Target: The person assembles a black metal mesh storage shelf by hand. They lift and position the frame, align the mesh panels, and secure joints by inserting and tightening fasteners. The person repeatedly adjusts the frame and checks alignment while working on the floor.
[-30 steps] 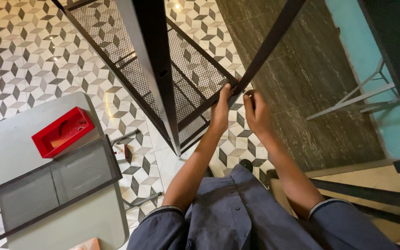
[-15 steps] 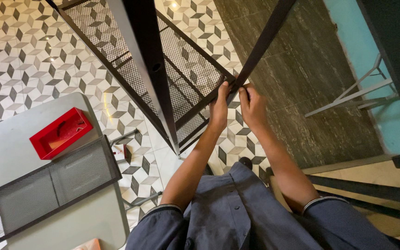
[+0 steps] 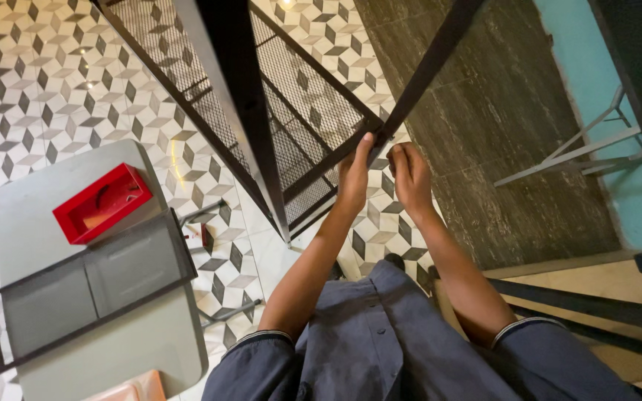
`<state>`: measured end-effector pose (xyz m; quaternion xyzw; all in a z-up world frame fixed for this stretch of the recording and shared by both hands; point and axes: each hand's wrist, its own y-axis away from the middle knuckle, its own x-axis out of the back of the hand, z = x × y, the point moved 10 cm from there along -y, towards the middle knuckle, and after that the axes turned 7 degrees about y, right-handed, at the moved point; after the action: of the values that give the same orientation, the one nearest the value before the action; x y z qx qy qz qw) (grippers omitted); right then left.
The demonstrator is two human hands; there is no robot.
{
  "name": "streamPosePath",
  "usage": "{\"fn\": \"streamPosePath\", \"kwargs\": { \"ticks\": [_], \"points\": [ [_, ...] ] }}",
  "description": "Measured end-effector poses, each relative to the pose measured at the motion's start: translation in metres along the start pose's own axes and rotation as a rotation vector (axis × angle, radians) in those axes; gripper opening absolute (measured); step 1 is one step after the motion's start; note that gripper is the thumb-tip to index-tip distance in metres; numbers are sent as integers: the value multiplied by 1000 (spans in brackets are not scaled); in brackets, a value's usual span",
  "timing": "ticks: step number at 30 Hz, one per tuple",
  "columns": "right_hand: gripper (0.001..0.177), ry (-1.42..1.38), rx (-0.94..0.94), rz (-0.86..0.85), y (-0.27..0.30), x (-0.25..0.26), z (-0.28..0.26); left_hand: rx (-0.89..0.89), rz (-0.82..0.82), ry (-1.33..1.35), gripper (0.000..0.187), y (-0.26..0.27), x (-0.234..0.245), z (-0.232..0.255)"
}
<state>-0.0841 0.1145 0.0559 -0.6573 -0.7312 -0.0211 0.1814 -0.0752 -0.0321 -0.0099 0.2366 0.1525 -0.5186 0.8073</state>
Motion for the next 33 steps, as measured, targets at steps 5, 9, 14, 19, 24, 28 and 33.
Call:
{"fn": "streamPosePath", "kwargs": {
  "ticks": [5, 9, 14, 19, 24, 28, 33],
  "points": [
    [28, 12, -39, -45, 6, 5, 20, -97, -58, -6, 48, 17, -6, 9],
    [22, -3, -30, -127, 10, 6, 36, -166, -81, -65, 48, 34, -12, 13],
    [20, -58, -14, -266, 22, 5, 50, -265, -71, -154, 49, 57, -13, 19],
    [21, 81, -1, -355, 41, 13, 64, -313, 63, -202, 47, 95, 7, 0],
    [21, 85, -46, -473, 62, 10, 86, -320, 208, -278, 47, 151, 43, -34],
    [22, 72, 82, -529, 85, 1, 80, -387, 351, -403, 44, 197, 73, -42],
    [21, 36, 80, -661, 115, -21, 71, -399, 533, -601, 44, 246, 100, -39]
  ]
}}
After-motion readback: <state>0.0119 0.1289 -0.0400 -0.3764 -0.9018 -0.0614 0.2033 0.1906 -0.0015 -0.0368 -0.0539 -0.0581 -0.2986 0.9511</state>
